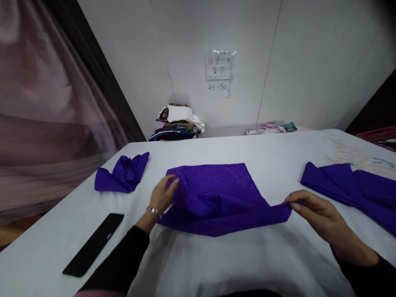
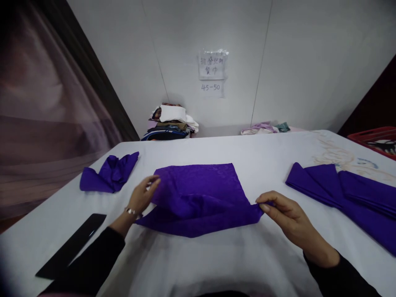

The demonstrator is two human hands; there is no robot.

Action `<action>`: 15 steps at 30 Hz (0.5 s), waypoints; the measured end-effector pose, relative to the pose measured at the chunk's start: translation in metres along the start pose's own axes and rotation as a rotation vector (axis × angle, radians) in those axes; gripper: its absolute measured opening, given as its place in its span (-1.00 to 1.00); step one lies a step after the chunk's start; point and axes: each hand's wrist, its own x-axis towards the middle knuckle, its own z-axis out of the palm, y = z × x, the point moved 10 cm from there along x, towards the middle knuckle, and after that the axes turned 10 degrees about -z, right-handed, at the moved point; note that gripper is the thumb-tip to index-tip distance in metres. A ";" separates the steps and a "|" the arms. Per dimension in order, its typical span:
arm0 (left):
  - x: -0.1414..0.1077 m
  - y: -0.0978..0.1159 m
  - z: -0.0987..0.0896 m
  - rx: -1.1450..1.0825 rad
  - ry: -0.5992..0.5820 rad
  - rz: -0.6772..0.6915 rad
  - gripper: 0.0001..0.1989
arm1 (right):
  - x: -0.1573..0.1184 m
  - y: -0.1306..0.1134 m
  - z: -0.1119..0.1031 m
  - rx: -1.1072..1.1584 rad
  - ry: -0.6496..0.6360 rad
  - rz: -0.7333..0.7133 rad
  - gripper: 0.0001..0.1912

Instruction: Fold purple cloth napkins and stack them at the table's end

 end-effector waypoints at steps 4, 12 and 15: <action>-0.090 0.017 0.051 0.081 -0.442 0.307 -0.59 | -0.006 0.009 -0.011 -0.034 0.046 0.021 -0.86; -0.085 -0.050 0.025 0.210 -0.368 0.273 -0.81 | -0.008 0.034 -0.010 -0.012 -0.009 0.109 -0.81; -0.037 -0.055 0.001 0.240 -0.243 0.141 -0.89 | 0.016 0.056 0.014 0.026 -0.159 0.224 -0.77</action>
